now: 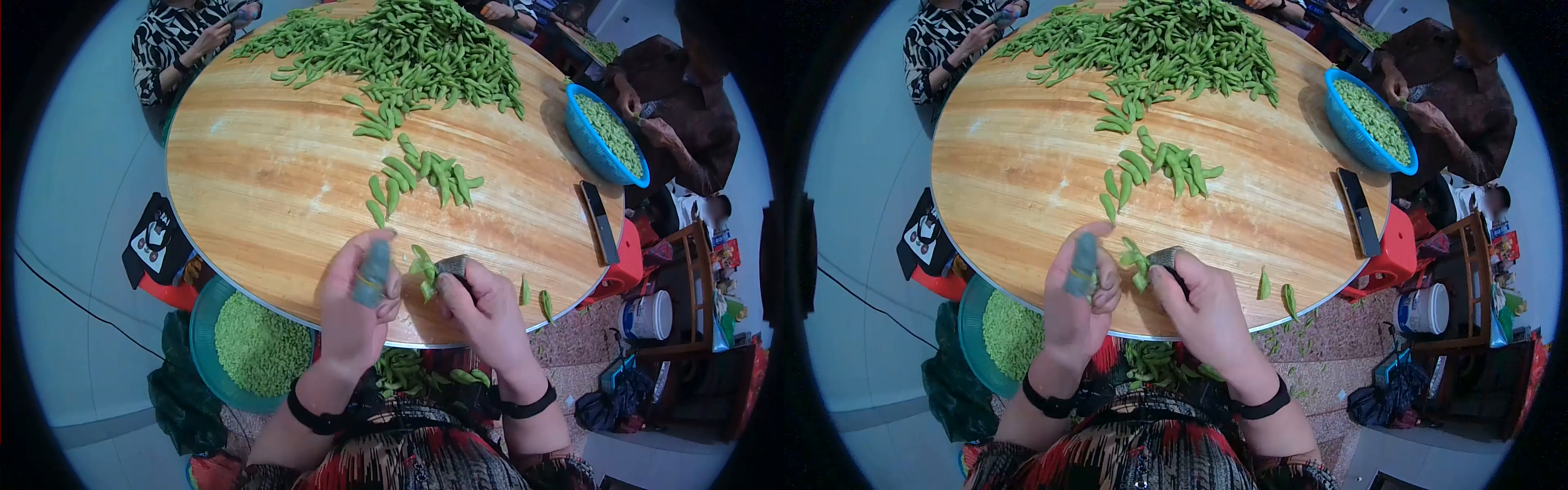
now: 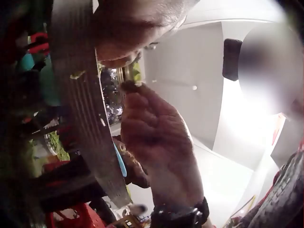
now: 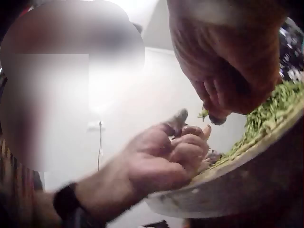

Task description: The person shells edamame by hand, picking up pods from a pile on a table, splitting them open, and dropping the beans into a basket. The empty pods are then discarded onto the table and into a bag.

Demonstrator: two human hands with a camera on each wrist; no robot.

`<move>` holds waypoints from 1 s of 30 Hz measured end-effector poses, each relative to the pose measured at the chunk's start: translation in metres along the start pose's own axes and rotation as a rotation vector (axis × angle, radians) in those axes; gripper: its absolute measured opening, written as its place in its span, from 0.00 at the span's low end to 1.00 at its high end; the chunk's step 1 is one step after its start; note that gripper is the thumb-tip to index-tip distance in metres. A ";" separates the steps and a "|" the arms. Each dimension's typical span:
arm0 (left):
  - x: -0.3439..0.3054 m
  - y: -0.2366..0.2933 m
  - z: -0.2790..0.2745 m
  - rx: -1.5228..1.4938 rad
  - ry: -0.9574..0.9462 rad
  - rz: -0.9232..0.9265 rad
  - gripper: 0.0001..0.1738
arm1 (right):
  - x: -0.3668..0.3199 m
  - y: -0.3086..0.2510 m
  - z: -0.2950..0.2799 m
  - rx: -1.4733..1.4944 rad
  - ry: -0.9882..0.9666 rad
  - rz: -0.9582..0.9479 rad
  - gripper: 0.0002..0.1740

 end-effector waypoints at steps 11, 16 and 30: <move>-0.006 0.001 -0.011 0.828 0.147 0.222 0.08 | 0.005 -0.002 0.006 0.088 0.082 0.197 0.09; -0.005 0.019 -0.018 0.939 0.238 0.303 0.08 | 0.017 0.000 0.032 -0.300 0.049 -0.124 0.11; 0.011 0.040 -0.045 0.143 0.108 0.001 0.07 | 0.098 -0.023 0.036 -1.494 -0.295 -0.407 0.07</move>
Point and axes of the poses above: each hand's wrist, its own x-axis towards the middle knuckle, its own z-axis out of the palm, y = z × x, the point moved 3 cm from there along x, towards the middle knuckle, and after that the axes turned 12 degrees about x, right-handed, at the moved point
